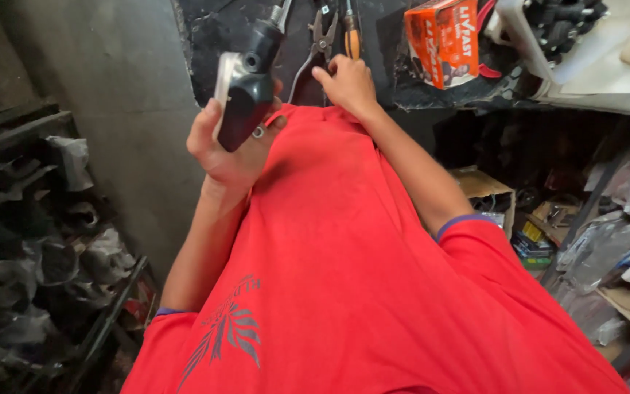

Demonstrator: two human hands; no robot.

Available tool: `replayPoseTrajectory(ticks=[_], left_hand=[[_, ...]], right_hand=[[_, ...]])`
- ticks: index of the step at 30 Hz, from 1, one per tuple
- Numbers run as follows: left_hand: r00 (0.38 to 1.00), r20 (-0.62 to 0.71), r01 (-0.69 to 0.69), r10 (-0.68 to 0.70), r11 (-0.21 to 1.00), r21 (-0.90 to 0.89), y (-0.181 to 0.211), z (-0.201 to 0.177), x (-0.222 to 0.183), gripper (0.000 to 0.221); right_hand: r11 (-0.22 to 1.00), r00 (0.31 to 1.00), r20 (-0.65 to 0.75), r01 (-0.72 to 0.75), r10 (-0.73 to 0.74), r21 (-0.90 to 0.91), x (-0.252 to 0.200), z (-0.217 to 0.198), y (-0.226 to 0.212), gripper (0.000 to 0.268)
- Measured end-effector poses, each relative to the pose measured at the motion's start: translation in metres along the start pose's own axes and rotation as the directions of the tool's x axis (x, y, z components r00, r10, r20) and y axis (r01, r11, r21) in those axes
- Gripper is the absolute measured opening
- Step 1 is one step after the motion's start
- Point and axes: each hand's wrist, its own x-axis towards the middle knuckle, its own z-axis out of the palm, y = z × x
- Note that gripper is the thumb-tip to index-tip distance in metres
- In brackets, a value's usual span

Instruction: Repair and reassemble a motorcycle turn signal light indicator.

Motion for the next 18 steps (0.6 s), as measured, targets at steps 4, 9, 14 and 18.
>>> replayPoseTrajectory(ticks=[4, 9, 14, 18], left_hand=[[1.0, 0.018, 0.026, -0.025, 0.998, -0.048, 0.004, -0.009, 0.014, 0.064], [0.991, 0.121, -0.018, 0.054, 0.96, -0.281, 0.016, -0.02, 0.04, 0.057], [0.984, 0.178, 0.055, -0.029, 0.988, -0.141, 0.046, 0.0, 0.059, 0.065], [0.949, 0.311, 0.059, -0.049, 0.998, -0.024, 0.048, -0.008, 0.074, 0.068]], right_hand=[[0.976, 0.998, -0.003, 0.058, -0.059, 0.212, 0.001, -0.013, -0.039, 0.027], [0.474, 0.946, 0.163, -0.012, -0.28, 0.881, -0.05, -0.082, -0.116, 0.011], [0.631, 0.849, -0.102, 0.461, -0.519, 0.625, -0.058, -0.117, -0.168, 0.019], [0.7, 0.851, -0.184, 0.512, -0.491, 0.499, -0.05, -0.104, -0.185, 0.028]])
